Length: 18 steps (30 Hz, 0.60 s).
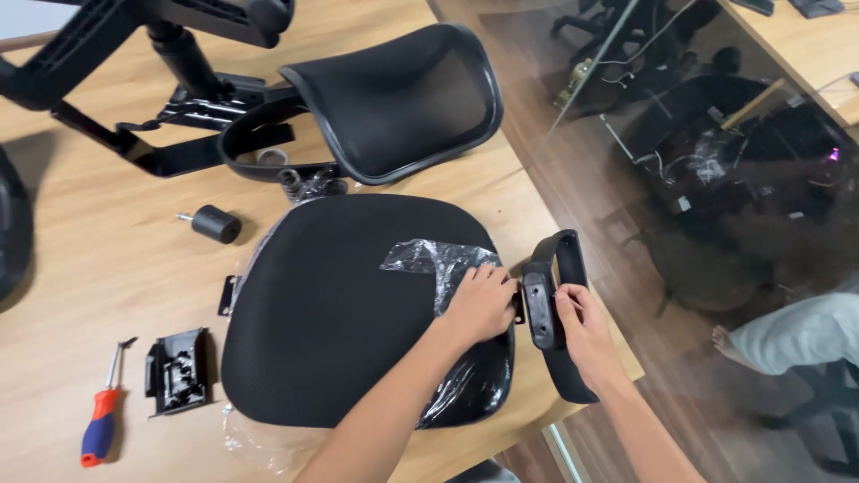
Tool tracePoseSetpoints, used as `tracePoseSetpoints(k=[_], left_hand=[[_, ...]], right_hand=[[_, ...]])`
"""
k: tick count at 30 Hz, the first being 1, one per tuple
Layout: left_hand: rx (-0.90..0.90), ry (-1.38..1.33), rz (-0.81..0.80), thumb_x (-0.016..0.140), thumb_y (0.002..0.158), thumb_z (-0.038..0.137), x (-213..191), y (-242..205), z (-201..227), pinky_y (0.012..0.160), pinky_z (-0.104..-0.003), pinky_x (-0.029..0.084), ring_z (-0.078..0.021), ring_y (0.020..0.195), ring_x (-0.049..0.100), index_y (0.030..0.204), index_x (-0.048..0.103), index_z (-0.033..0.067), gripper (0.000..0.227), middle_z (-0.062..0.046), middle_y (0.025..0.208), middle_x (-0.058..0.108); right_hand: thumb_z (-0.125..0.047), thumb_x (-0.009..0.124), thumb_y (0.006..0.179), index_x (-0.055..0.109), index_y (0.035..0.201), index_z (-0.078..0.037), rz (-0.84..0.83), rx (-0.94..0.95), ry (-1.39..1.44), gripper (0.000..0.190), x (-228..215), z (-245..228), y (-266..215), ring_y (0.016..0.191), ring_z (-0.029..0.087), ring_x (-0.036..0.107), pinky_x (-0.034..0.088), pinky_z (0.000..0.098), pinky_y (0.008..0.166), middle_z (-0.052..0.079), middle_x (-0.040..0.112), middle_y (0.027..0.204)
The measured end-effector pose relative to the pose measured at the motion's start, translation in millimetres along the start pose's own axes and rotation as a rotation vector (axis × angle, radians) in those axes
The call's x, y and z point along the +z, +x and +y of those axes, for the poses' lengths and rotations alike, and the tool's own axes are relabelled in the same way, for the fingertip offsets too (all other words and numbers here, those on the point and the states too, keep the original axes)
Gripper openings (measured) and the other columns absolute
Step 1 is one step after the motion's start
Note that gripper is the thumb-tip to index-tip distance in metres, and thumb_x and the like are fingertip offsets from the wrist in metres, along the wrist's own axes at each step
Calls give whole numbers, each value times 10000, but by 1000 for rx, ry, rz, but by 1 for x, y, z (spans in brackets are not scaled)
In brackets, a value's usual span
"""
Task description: The person assembles an office chair on a wooden table. They align an armrest against the underside of the seat cushion, position screws, and use a screwdriver to drive the screws and secure the armrest to the seat base, repositioning the seat as they work.
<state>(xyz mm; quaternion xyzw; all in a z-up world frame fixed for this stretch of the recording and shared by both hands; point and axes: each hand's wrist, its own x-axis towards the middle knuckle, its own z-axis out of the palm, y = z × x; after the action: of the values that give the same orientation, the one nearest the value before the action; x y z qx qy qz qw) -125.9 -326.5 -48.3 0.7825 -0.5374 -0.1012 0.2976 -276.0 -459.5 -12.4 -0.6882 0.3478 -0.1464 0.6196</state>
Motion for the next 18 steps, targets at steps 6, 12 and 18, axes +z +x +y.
tracePoseSetpoints(k=[6,12,18], left_hand=[[-50,626,-796,634,851,655,-13,50,50,1181,-617,-17,-440,1539,78,1449,529,157,785,-145,1627,274],[-170,788,-697,499,1027,447,86,79,16,1216,-668,-25,-426,1533,245,1399,655,183,482,-106,1571,477],[-106,612,-694,819,743,539,-8,69,46,1239,-629,2,-323,1453,397,1187,779,195,564,-30,1323,662]], right_hand=[[-284,525,1062,601,1174,-94,91,101,167,233,-10,-6,4,771,64,527,449,245,660,12,598,901],[-277,545,1045,593,1161,-109,81,111,222,210,-7,-23,-1,755,64,539,455,249,645,11,615,890],[-265,577,1038,623,1146,-101,145,117,222,202,-16,-8,7,732,70,538,446,257,621,12,609,864]])
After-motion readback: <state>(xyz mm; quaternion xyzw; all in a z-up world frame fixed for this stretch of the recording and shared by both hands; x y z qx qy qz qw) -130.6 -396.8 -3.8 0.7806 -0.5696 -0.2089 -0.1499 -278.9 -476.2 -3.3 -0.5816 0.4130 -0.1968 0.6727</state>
